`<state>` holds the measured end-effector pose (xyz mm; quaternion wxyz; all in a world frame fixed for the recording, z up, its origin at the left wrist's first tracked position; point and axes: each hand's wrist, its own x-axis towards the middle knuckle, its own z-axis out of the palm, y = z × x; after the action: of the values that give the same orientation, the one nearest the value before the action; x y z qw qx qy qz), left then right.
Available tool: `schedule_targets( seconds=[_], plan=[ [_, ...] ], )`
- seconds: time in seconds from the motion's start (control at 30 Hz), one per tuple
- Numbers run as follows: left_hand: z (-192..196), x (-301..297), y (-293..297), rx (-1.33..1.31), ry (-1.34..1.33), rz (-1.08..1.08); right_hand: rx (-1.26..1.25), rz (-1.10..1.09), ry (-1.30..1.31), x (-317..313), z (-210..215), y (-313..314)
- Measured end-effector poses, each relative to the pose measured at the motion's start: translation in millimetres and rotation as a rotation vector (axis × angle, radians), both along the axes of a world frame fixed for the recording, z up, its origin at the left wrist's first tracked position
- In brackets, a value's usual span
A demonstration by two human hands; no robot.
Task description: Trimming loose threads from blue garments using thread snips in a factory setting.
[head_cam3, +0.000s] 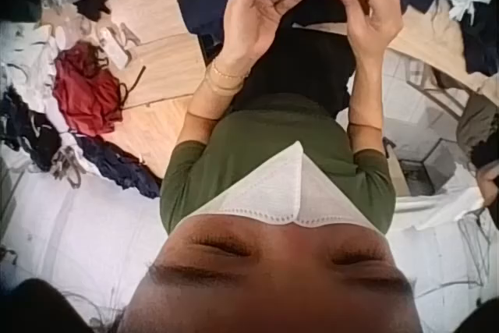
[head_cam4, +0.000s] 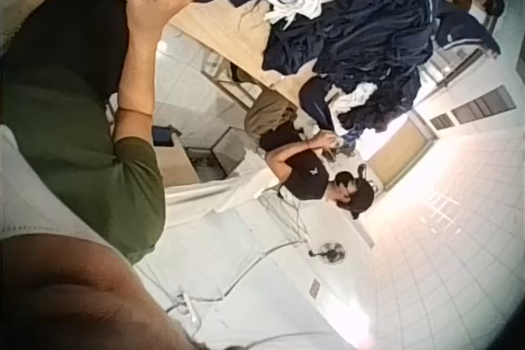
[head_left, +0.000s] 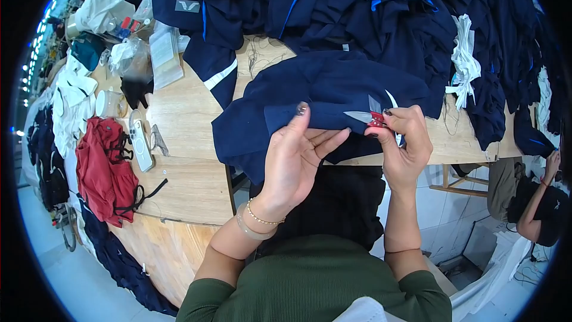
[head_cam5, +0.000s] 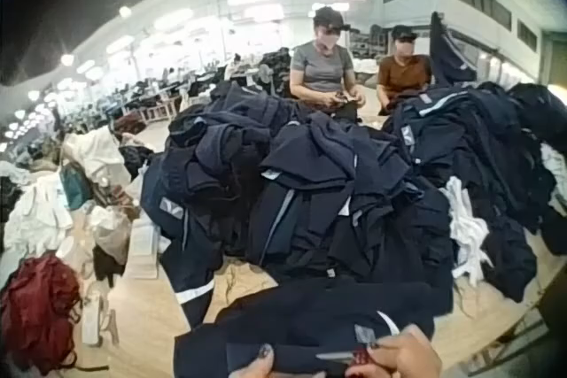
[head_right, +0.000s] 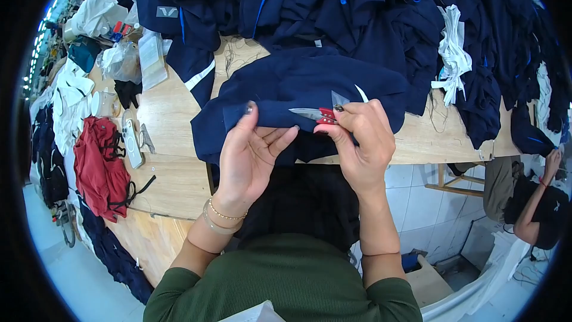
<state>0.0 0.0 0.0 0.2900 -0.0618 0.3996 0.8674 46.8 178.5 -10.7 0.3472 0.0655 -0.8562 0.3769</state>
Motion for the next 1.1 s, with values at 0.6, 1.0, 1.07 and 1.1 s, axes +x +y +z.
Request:
schedule_targets(
  seconds=[0.6, 1.0, 1.07, 1.1],
  plan=[
    [-11.9, 5.1, 0.3, 0.182, 0.144, 0.175, -0.123, 0.019, -0.099, -10.7, 15.0, -2.8],
    [-15.7, 10.8, 3.8, 0.318, 0.111, 0.205, -0.055, -0.116, 0.056, -10.4, 5.7, -24.8],
    [-15.6, 10.9, 3.5, 0.325, 0.115, 0.206, -0.044, -0.116, 0.061, -10.6, 6.0, -25.7],
    [-15.4, 11.0, 3.6, 0.326, 0.114, 0.206, -0.034, -0.115, 0.067, -10.8, 6.1, -25.8]
  ],
)
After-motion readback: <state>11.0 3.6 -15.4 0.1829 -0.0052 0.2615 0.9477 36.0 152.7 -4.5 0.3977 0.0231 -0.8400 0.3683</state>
